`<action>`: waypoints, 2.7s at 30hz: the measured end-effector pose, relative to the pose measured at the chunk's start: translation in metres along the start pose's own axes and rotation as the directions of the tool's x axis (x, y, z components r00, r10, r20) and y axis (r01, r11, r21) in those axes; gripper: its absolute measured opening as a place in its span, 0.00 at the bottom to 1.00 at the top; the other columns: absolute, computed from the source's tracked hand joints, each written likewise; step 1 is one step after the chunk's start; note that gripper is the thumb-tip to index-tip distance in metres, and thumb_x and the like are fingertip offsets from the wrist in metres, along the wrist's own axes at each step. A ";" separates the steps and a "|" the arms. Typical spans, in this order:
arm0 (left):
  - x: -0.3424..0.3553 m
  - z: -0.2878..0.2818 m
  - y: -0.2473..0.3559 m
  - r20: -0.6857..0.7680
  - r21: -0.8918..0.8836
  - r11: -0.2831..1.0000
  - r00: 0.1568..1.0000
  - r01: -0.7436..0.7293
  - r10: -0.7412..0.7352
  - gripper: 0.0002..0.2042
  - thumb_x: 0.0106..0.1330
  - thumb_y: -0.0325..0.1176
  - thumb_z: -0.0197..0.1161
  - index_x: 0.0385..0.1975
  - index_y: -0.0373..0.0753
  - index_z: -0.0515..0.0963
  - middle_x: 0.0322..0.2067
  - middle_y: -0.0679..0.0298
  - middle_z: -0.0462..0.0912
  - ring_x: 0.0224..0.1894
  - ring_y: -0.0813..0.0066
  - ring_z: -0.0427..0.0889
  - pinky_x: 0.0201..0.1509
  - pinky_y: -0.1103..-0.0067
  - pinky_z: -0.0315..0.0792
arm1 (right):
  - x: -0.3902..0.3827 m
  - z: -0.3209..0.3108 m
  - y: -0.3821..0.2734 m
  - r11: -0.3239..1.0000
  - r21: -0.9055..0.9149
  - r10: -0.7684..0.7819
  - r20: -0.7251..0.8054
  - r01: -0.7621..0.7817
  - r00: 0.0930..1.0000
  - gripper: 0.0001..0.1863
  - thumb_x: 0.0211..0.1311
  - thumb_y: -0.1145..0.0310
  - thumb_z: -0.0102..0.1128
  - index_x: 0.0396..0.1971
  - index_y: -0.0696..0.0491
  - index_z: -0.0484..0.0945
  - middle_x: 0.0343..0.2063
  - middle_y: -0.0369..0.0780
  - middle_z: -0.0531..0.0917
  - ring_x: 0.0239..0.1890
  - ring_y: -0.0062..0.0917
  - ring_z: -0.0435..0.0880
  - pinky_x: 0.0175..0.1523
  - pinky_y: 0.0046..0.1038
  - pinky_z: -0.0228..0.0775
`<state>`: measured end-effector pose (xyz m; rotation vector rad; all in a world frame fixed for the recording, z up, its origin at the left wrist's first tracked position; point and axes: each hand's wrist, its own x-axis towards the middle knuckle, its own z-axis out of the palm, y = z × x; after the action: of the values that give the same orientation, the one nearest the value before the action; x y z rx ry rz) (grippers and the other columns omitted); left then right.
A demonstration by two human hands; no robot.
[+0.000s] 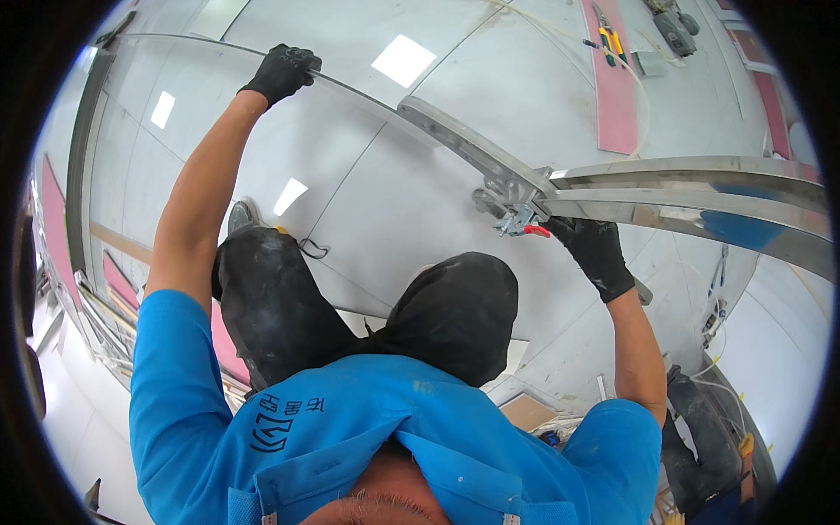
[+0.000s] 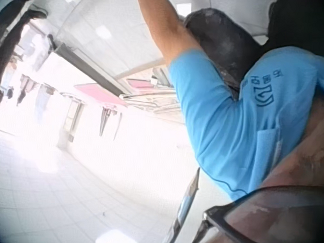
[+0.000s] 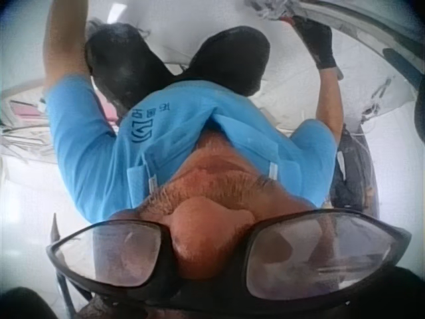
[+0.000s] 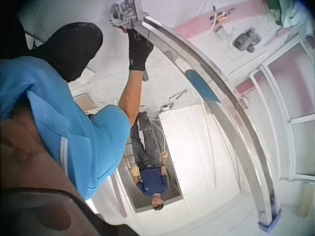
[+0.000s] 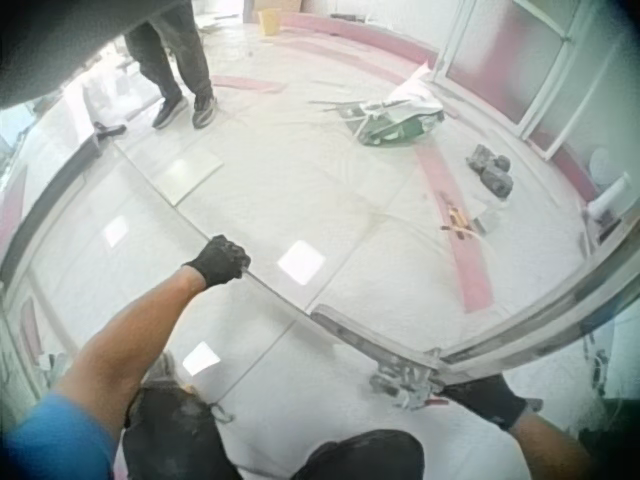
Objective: The person measures and cuts white rectangular panels on the floor using a manual tile cutter and a tape measure. They position each panel, score it with the cutter, and snap it along the scored line, then measure another panel and repeat the process.
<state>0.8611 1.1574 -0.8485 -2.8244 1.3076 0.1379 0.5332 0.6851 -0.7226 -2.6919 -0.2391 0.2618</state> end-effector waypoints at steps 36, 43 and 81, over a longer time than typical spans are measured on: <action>0.029 -0.037 0.124 -0.070 -0.214 0.966 0.989 -0.144 0.132 0.13 0.52 0.38 0.68 0.39 0.50 0.81 0.34 0.68 0.83 0.38 0.67 0.81 0.46 0.71 0.72 | -0.013 0.022 0.019 0.972 0.235 -0.035 0.102 0.010 0.994 0.18 0.66 0.63 0.57 0.54 0.52 0.75 0.46 0.41 0.80 0.48 0.28 0.77 0.54 0.32 0.67; 0.029 -0.033 0.115 -0.153 -0.174 0.968 0.976 -0.183 0.157 0.10 0.52 0.38 0.68 0.34 0.50 0.81 0.32 0.69 0.83 0.37 0.67 0.81 0.46 0.71 0.72 | -0.021 0.007 0.021 0.985 -0.172 0.033 0.344 0.028 0.938 0.21 0.71 0.58 0.49 0.60 0.48 0.71 0.55 0.41 0.76 0.57 0.30 0.74 0.61 0.31 0.66; 0.025 -0.119 0.195 0.293 -0.586 0.743 0.940 0.322 -0.176 0.15 0.50 0.33 0.72 0.39 0.45 0.80 0.35 0.66 0.82 0.35 0.69 0.80 0.34 0.75 0.78 | -0.101 -0.078 0.069 0.914 0.396 0.025 0.162 -0.088 0.986 0.29 0.54 0.64 0.66 0.56 0.57 0.73 0.42 0.42 0.78 0.44 0.28 0.79 0.50 0.29 0.72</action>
<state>0.7362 1.0048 -0.7294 -3.3393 0.9362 1.0368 0.4619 0.5718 -0.6674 -2.2731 -0.1341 0.4825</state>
